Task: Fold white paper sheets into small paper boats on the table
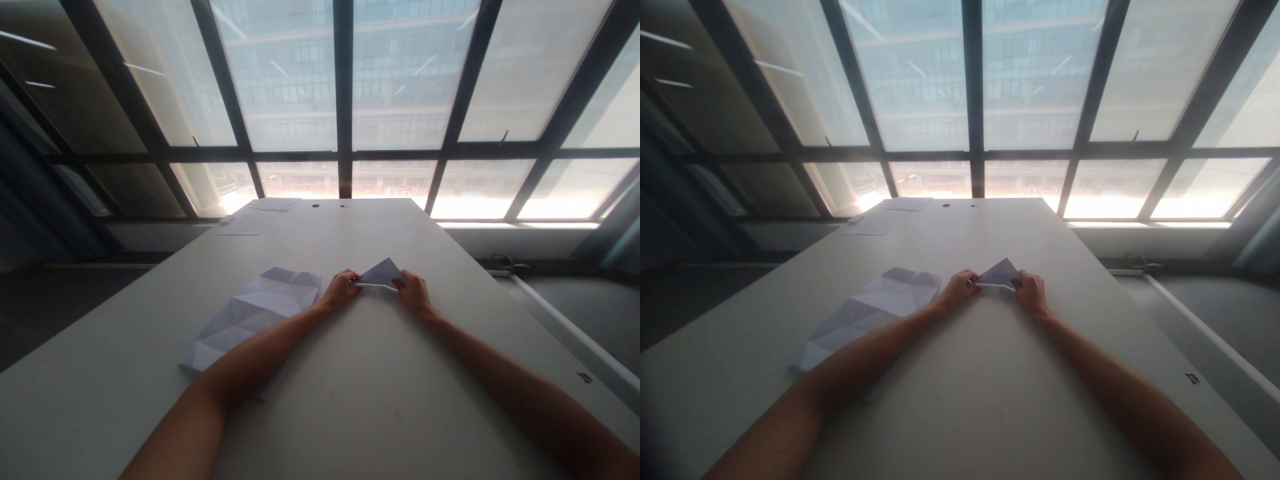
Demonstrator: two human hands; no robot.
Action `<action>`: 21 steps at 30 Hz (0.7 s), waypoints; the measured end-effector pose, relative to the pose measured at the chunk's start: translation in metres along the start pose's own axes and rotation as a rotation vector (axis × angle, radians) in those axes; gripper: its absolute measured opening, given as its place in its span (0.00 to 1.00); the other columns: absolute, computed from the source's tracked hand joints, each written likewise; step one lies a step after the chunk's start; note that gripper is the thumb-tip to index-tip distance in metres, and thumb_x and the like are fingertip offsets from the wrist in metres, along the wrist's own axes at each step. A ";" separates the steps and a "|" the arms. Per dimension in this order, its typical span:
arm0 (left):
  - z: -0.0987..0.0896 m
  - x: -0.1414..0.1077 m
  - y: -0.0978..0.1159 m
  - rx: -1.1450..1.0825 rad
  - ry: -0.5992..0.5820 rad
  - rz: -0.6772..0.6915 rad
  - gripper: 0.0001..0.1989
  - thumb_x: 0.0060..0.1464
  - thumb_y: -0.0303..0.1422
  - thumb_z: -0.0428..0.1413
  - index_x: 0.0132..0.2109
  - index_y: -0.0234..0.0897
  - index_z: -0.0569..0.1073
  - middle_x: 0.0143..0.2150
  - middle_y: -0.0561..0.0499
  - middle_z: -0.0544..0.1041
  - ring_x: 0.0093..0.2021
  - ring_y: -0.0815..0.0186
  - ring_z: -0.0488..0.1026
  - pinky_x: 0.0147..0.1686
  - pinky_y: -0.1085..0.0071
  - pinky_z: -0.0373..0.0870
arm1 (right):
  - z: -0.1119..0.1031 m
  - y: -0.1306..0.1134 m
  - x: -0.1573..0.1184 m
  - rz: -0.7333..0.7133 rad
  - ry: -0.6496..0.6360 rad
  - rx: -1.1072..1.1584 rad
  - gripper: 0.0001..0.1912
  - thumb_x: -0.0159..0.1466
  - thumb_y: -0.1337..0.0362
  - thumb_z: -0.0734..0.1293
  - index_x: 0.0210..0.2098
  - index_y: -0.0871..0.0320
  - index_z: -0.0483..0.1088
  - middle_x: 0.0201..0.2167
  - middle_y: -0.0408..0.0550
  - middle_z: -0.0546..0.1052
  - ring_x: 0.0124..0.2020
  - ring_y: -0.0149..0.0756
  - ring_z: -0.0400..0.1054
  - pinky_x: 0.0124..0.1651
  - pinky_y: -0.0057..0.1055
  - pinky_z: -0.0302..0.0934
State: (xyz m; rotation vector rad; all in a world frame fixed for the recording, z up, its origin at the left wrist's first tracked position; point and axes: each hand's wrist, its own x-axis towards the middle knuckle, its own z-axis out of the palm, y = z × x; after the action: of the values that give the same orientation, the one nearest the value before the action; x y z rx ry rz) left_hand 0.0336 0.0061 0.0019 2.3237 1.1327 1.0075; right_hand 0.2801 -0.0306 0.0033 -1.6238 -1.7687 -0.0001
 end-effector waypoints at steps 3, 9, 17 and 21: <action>-0.003 0.000 0.005 0.005 0.021 -0.088 0.04 0.54 0.28 0.58 0.38 0.36 0.77 0.33 0.52 0.77 0.34 0.66 0.73 0.37 0.72 0.69 | 0.000 -0.001 0.000 -0.011 -0.006 0.015 0.06 0.63 0.62 0.66 0.35 0.57 0.74 0.31 0.51 0.79 0.32 0.41 0.69 0.37 0.31 0.56; -0.007 0.001 0.008 -0.082 0.068 -0.174 0.05 0.56 0.30 0.56 0.41 0.37 0.74 0.28 0.56 0.73 0.30 0.70 0.69 0.32 0.75 0.64 | -0.001 -0.003 -0.001 -0.037 -0.016 0.041 0.06 0.62 0.63 0.66 0.34 0.58 0.74 0.30 0.51 0.79 0.32 0.40 0.68 0.37 0.31 0.56; -0.003 0.003 -0.003 -0.268 0.127 -0.184 0.12 0.55 0.28 0.54 0.48 0.38 0.71 0.36 0.53 0.77 0.30 0.71 0.72 0.32 0.76 0.68 | 0.001 -0.001 -0.001 -0.062 -0.019 0.092 0.06 0.62 0.63 0.66 0.33 0.58 0.73 0.29 0.49 0.78 0.30 0.38 0.67 0.35 0.30 0.56; -0.002 0.004 -0.004 -0.184 0.112 -0.141 0.05 0.56 0.30 0.56 0.37 0.35 0.77 0.41 0.47 0.76 0.34 0.68 0.75 0.36 0.74 0.71 | 0.000 -0.002 -0.002 -0.074 -0.029 0.139 0.06 0.62 0.63 0.66 0.32 0.58 0.73 0.29 0.49 0.78 0.29 0.37 0.67 0.35 0.30 0.57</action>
State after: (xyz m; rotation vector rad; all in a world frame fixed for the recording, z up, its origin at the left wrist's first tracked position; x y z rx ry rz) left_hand 0.0318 0.0116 0.0029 2.0371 1.1740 1.1494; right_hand 0.2780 -0.0325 0.0033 -1.4656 -1.8087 0.1099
